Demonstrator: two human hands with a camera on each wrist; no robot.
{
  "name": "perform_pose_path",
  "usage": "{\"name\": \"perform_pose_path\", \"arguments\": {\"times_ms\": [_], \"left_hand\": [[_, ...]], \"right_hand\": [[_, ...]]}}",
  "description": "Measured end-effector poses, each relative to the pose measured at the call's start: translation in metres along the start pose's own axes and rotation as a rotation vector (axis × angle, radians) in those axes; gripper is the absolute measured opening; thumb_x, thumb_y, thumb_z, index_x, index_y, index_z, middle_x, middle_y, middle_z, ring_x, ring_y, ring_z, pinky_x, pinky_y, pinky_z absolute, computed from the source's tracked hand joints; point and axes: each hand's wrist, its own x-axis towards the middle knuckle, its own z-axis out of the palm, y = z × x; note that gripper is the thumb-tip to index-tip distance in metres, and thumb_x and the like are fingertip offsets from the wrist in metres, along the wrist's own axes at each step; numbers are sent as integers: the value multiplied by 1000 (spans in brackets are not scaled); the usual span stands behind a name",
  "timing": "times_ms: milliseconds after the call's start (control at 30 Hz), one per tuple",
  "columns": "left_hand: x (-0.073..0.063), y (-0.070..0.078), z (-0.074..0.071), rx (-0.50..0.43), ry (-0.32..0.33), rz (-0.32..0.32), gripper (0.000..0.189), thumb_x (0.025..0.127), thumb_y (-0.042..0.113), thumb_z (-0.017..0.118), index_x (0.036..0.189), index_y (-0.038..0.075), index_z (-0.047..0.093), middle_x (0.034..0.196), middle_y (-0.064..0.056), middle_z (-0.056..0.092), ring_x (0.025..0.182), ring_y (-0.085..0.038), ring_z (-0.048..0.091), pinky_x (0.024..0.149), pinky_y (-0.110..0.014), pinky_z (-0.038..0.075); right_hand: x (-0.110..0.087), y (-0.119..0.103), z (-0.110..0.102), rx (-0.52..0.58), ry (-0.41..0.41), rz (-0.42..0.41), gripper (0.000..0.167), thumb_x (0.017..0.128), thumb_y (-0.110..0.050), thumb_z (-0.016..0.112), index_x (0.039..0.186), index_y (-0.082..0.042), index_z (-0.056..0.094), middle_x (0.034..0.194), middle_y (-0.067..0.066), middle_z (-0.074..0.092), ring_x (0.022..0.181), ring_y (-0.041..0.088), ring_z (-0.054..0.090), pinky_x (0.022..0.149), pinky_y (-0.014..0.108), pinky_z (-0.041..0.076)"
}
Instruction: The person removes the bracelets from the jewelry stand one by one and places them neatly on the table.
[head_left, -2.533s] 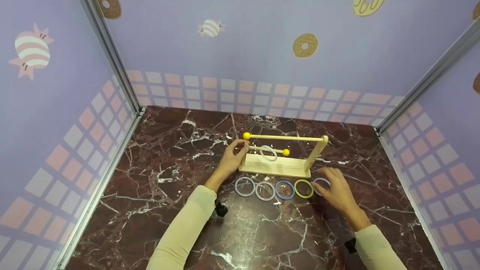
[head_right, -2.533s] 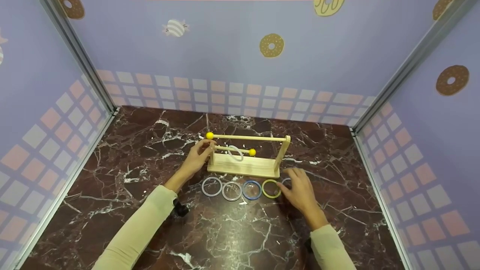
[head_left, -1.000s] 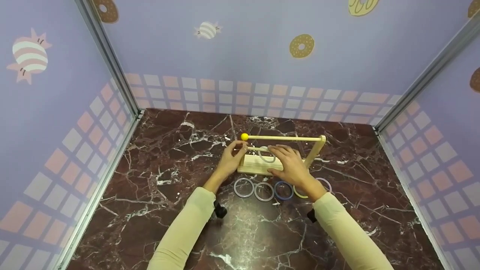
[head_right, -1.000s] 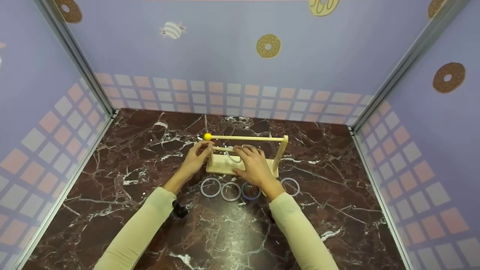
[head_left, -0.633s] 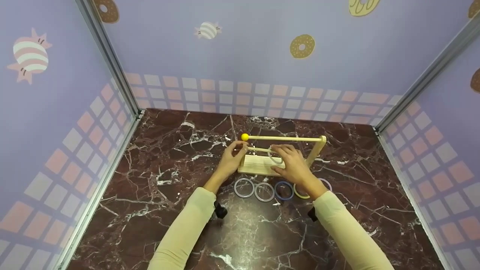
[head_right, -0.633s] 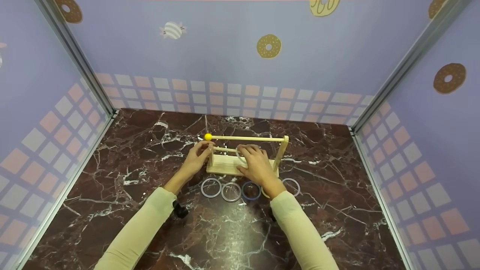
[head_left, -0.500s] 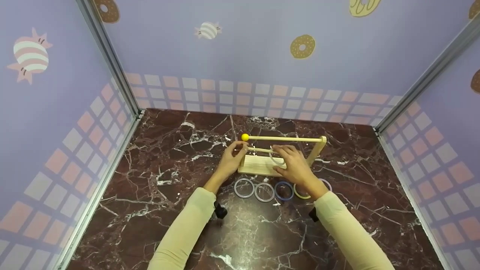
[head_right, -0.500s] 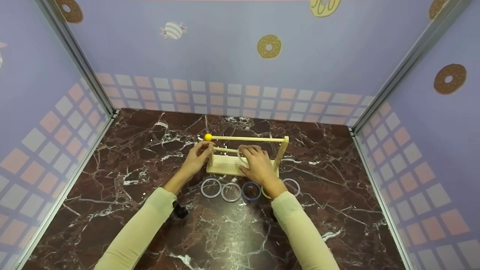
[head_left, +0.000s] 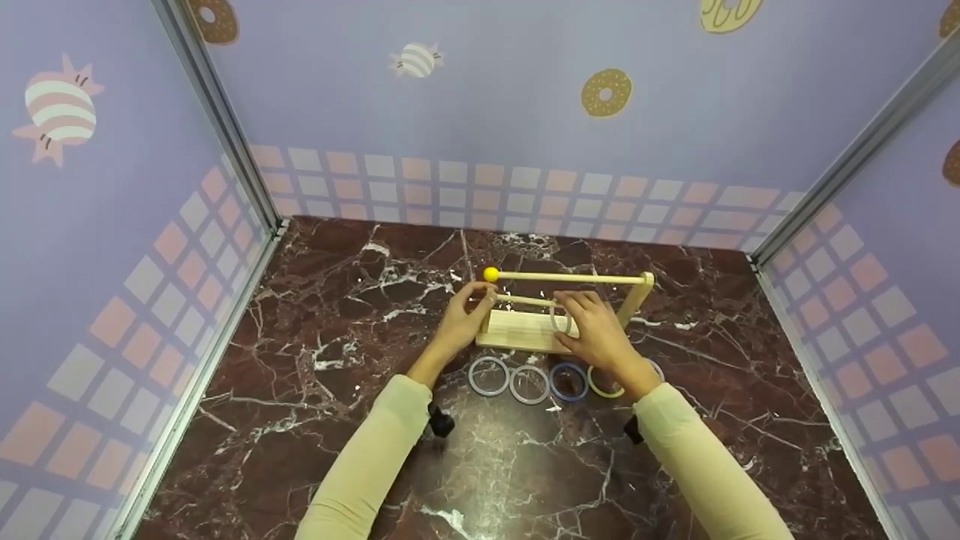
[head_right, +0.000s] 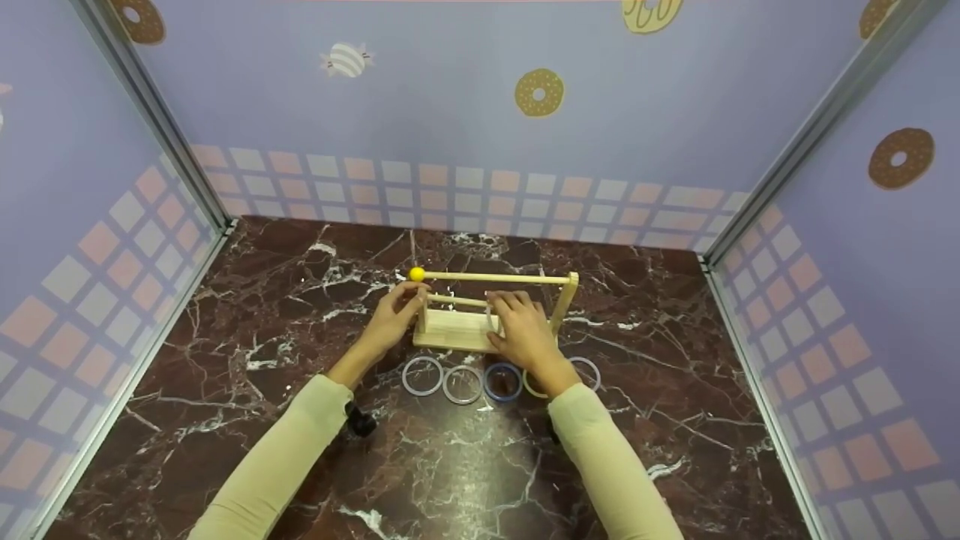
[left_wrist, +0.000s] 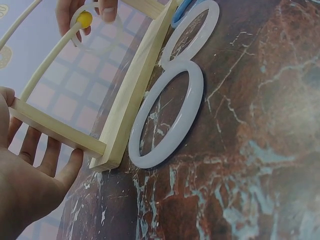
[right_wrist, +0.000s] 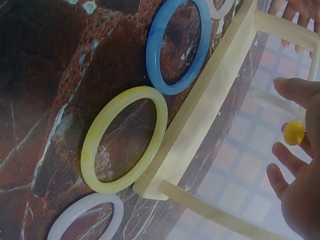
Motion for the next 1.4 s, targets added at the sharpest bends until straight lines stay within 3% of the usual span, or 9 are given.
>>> {"name": "perform_pose_path", "arguments": {"times_ms": [233,433,767,933,1167,1400], "left_hand": [[-2,1,-1,4,-5,-6,21,105,8,63,123,-2,68,119,-18,68,108,-25,63,97,-34,49],[-3,0,-2,2,-16,-4,24,106,8,63,125,-6,66,119,-20,67,104,-23,63,90,-28,50],[-1,-9,-1,23,-27,16,30,107,12,62,127,-11,62,120,-20,68,106,-28,64,91,-30,51],[-2,-10,-1,37,-17,1,27,107,14,62,125,-7,64,116,-14,69,102,-22,64,90,-30,51],[-3,-2,-2,2,-10,-14,21,107,10,62,124,-2,68,115,-18,68,102,-26,63,89,-30,50],[-1,0,-2,12,-11,11,21,106,8,63,123,-3,68,116,-18,68,103,-21,62,91,-32,49]], "right_hand": [[-3,2,-2,-2,7,-21,77,82,-23,91,147,-3,58,143,16,63,128,40,55,107,60,45],[-4,3,-3,9,-7,-22,77,82,-23,92,148,-3,57,145,17,61,130,41,54,109,59,43],[-5,3,-1,53,64,-22,70,78,-28,96,134,1,64,134,17,67,122,39,58,106,55,46],[-8,5,-3,90,80,23,70,80,-33,95,133,1,65,131,16,68,121,37,59,102,52,48],[-19,10,-9,131,53,85,73,81,-36,94,135,1,63,126,18,69,121,40,61,104,56,48],[-33,14,-18,168,45,151,66,83,-38,92,130,-4,64,120,19,68,116,39,62,97,59,50]]}}
